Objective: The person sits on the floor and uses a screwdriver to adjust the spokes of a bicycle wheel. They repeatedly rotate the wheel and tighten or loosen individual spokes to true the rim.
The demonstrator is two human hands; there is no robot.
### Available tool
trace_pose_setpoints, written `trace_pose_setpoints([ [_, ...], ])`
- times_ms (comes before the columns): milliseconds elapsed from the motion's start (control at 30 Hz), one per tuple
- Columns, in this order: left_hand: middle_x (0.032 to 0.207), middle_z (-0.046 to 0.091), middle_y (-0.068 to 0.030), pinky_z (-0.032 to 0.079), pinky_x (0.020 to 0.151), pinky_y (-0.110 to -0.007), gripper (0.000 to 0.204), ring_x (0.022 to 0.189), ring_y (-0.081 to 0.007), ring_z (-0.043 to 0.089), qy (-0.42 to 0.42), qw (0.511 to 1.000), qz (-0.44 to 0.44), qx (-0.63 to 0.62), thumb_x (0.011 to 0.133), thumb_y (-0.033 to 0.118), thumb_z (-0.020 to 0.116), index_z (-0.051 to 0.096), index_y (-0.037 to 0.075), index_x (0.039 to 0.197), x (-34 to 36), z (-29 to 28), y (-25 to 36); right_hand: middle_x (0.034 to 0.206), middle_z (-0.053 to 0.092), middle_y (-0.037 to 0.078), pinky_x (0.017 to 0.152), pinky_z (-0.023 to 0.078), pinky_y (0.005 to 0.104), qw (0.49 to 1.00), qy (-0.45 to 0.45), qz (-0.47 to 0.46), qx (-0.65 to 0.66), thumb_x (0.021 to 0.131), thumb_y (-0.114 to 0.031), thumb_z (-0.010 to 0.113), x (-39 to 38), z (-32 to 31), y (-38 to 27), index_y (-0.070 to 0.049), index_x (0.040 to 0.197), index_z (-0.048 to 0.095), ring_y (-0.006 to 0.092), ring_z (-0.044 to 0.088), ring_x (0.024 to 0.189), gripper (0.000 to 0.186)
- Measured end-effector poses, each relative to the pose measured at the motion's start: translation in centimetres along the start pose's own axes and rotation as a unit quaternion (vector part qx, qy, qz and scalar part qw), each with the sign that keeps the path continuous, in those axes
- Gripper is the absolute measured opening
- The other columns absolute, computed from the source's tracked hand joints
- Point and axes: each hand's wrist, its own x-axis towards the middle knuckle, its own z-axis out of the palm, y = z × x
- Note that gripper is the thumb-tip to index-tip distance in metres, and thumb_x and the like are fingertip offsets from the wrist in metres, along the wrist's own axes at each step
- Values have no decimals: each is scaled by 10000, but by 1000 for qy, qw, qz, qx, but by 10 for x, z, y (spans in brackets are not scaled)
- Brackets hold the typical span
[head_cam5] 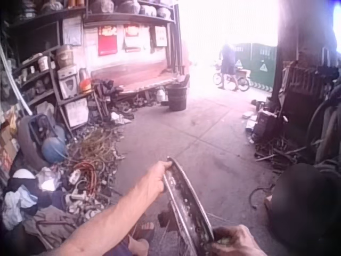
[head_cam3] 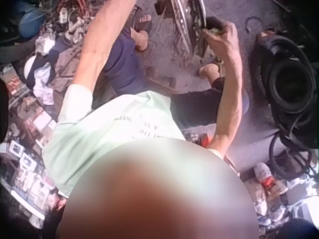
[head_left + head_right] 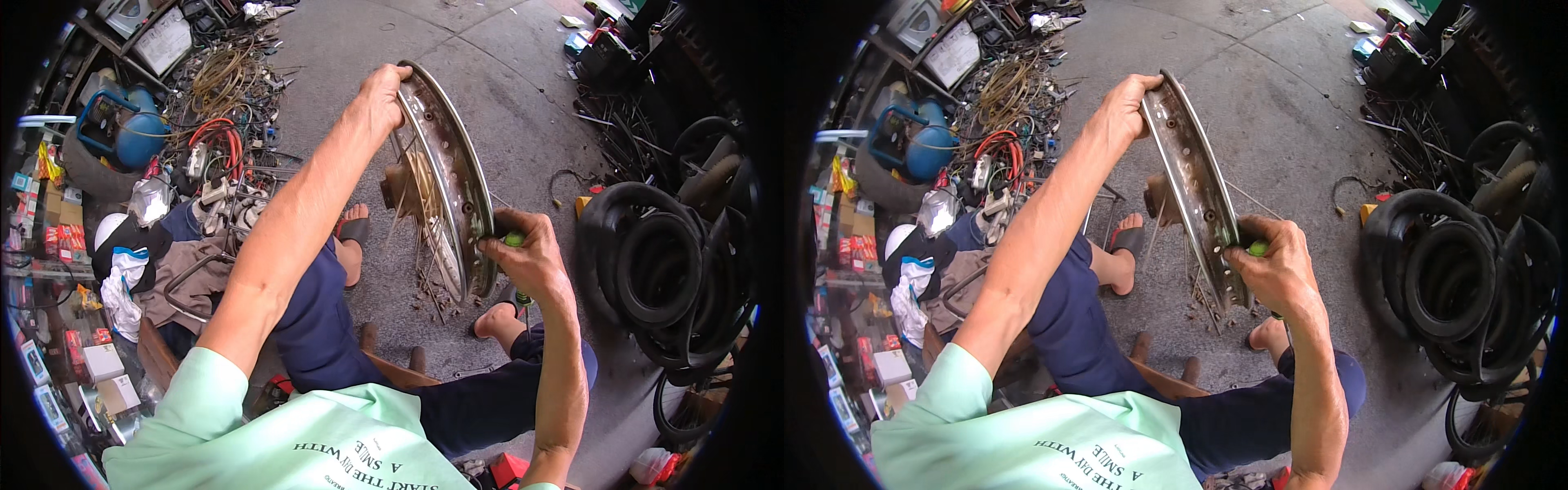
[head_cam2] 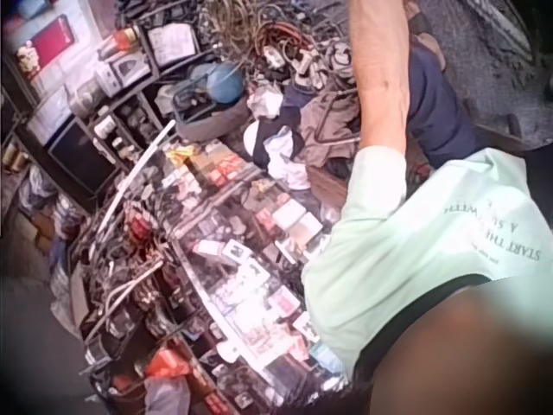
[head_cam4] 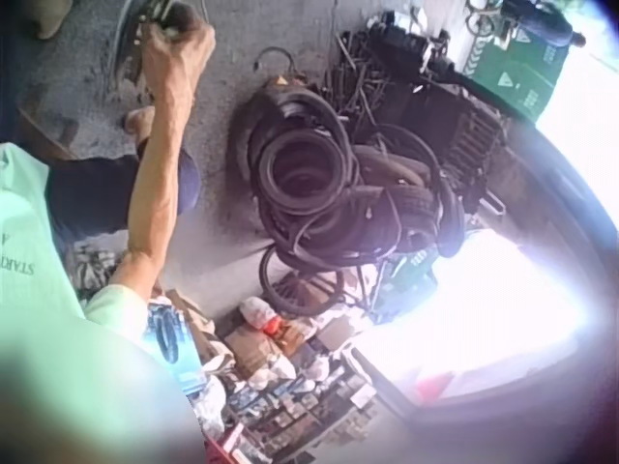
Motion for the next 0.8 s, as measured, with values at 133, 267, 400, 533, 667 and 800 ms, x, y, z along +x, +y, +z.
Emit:
trace_pose_setpoints([
  [133,812,682,-48,468,566,-345,243,562,-151,591,9,948,43,315,942,310,670,621,76,987,-23,-5,8,816,720,85,734,531,302,998,55,21,15,784,-50,728,6,-1,3,25,1036,734,118,653,762,262],
  [267,833,535,-78,513,689,-419,358,776,-182,549,73,881,267,384,911,232,643,496,-11,1128,-69,1,8,792,721,98,717,524,305,995,96,2,-19,814,-119,744,21,-2,6,30,1021,738,130,645,733,256],
  [400,797,516,-57,504,635,-319,249,720,-151,540,-78,871,265,406,891,151,581,490,3,1070,-88,-11,-6,793,723,117,717,523,330,991,104,-7,-86,829,-160,736,35,-2,-7,10,1025,746,144,652,723,260],
  [533,691,494,-18,474,497,-275,112,595,-109,489,-67,898,255,354,880,118,587,560,21,928,-108,-23,-29,788,719,128,720,522,347,983,138,4,-123,828,-165,731,39,-1,-18,-1,1017,751,164,665,718,252],
  [667,739,618,-75,495,551,-344,73,657,-164,583,-146,768,386,491,810,51,642,627,2,861,-107,-36,-68,781,718,135,710,521,345,983,123,-26,-132,828,-159,724,44,-2,-16,18,1006,746,169,665,709,252],
  [800,826,687,-119,507,705,-354,213,780,-183,650,-173,813,380,406,763,-3,645,679,-32,971,-103,-33,-92,754,707,124,681,510,322,985,118,2,-129,830,-148,721,38,3,-19,26,983,740,142,643,686,233],
])
